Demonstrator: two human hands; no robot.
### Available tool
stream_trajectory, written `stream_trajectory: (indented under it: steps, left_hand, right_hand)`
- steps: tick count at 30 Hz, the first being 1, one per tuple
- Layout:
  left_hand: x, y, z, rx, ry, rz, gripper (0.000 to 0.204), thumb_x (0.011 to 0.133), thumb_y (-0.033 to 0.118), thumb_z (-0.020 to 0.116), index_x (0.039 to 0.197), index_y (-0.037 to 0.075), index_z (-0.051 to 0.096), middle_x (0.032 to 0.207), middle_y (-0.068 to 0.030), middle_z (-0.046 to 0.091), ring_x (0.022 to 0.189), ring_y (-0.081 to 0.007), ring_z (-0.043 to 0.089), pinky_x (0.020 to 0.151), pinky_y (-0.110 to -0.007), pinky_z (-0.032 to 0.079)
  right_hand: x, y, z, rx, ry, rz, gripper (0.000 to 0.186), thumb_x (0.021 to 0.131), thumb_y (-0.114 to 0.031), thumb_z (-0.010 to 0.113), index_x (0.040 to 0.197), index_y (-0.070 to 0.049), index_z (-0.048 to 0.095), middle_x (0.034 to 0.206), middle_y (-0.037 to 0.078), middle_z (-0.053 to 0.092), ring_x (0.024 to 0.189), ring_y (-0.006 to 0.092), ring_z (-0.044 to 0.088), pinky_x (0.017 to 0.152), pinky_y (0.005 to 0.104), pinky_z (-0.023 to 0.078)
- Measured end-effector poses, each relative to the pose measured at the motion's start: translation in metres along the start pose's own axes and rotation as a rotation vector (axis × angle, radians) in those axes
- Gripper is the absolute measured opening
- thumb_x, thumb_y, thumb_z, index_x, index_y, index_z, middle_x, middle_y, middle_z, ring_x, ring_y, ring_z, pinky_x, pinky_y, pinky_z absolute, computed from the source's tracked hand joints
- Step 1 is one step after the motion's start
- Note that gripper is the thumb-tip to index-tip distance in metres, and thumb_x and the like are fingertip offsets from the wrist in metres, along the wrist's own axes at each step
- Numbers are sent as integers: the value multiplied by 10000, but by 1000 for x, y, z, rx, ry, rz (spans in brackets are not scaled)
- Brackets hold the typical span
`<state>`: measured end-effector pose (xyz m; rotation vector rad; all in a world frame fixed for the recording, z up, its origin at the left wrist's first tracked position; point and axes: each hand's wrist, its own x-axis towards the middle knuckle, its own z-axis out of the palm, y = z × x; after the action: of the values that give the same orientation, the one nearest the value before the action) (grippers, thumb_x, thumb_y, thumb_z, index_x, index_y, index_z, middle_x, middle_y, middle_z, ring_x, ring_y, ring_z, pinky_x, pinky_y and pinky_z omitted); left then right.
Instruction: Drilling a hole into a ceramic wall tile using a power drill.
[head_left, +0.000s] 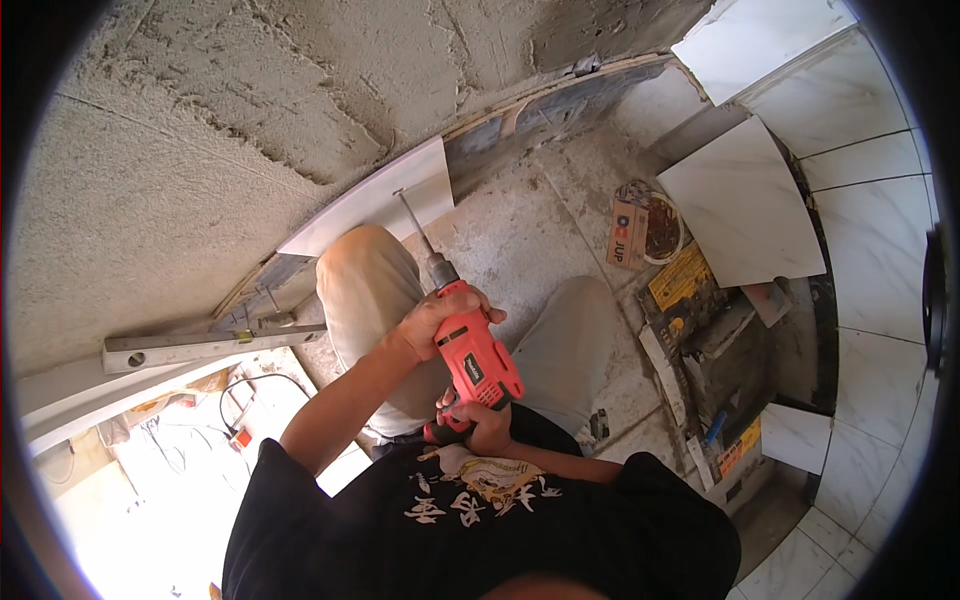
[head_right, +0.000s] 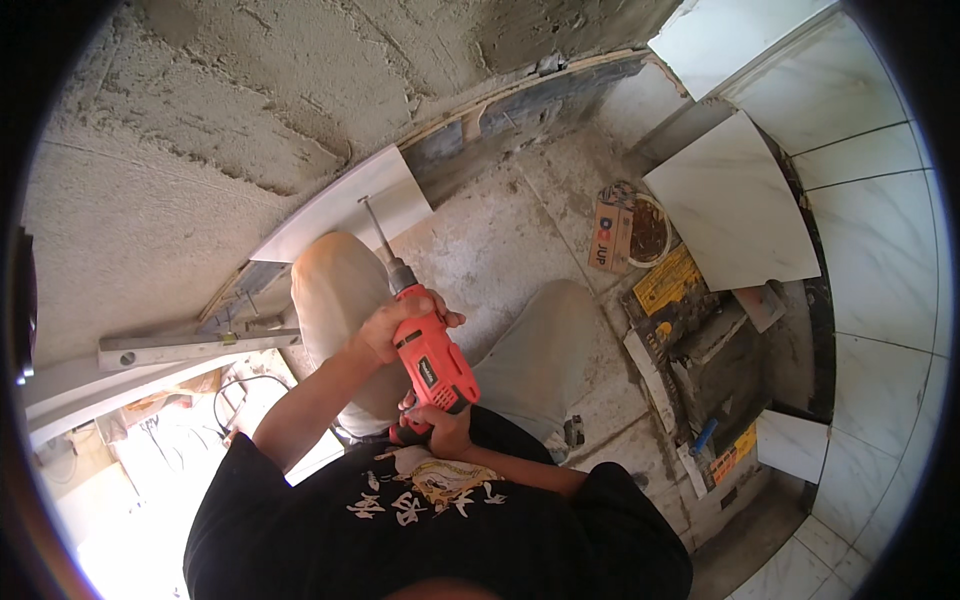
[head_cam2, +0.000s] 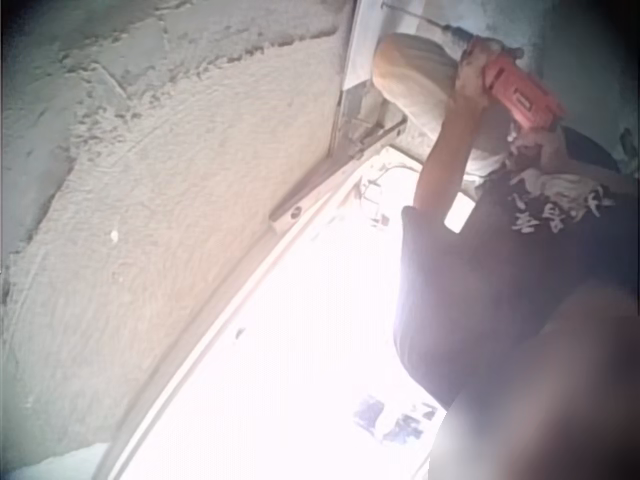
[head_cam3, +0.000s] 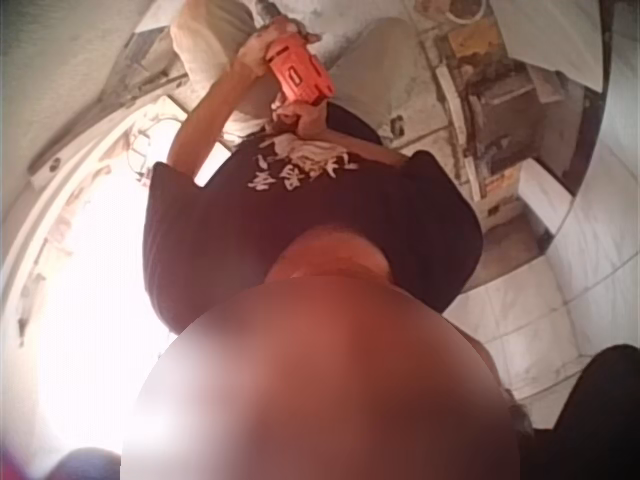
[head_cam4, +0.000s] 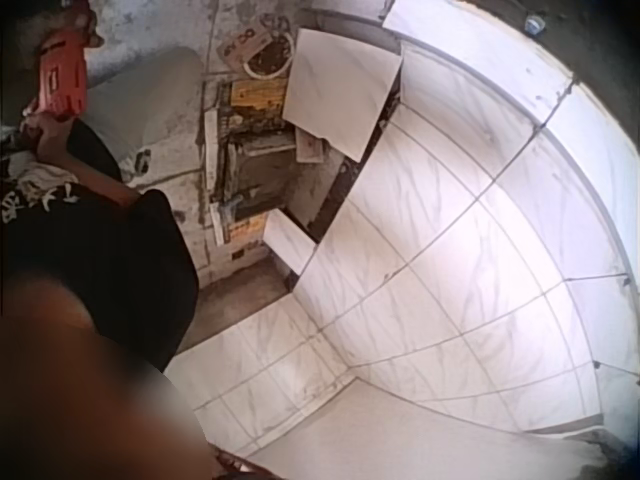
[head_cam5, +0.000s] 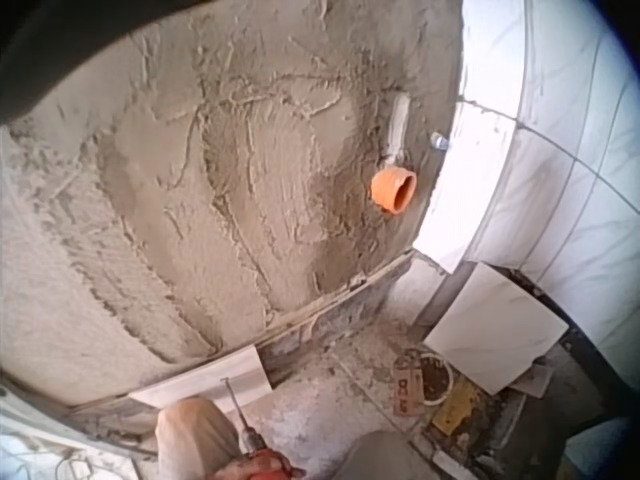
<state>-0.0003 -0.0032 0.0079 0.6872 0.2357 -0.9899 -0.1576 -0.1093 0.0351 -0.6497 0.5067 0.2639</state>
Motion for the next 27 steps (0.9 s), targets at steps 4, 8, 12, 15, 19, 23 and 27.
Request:
stream_trajectory:
  steps: [4,8,12,15,19,23,27]
  left_hand:
    - [2,-2,-2,15,20,8,239,889,215,672,1001,5,651,1016,-158,682,1127,-302,648,927,-425,533]
    - [2,-3,-2,65,27,28,268,900,243,673,1011,1,642,1026,-160,682,1122,-297,648,917,-418,536]
    - [-1,0,5,105,77,47,319,903,298,689,1017,5,635,1002,-144,673,1114,-295,650,894,-409,542]
    - [-3,-1,7,100,87,57,339,897,326,701,1009,12,636,978,-128,670,1100,-295,655,884,-408,545]
    - [-6,-1,2,39,19,23,355,876,354,726,990,27,644,968,-117,674,1069,-293,665,884,-417,545]
    - [-7,0,4,-6,-18,35,354,864,353,738,982,32,650,973,-118,675,1061,-298,668,886,-420,544]
    - [-6,4,2,-69,-65,24,340,860,341,740,984,37,652,970,-116,674,1071,-312,663,888,-434,550]
  right_hand:
    - [1,0,-2,17,5,18,231,683,22,548,912,43,573,804,135,611,652,230,608,616,348,521]
    - [3,2,-6,78,-19,38,272,673,16,543,942,41,574,833,144,619,666,242,611,628,360,532]
    - [1,-2,0,97,8,94,314,672,6,539,982,39,576,870,149,624,686,253,620,648,371,546]
    - [-2,-4,5,83,9,98,337,676,6,531,1009,39,576,897,151,626,705,259,628,666,381,557]
    - [-5,-2,7,27,35,121,343,673,18,532,1012,36,579,895,146,623,716,261,633,649,380,562]
    - [-9,12,1,-532,-68,-317,308,686,52,548,992,28,576,878,136,611,701,247,627,617,367,560]
    - [-12,-8,22,-57,69,62,262,707,80,564,962,22,575,850,117,605,691,222,623,612,353,556]
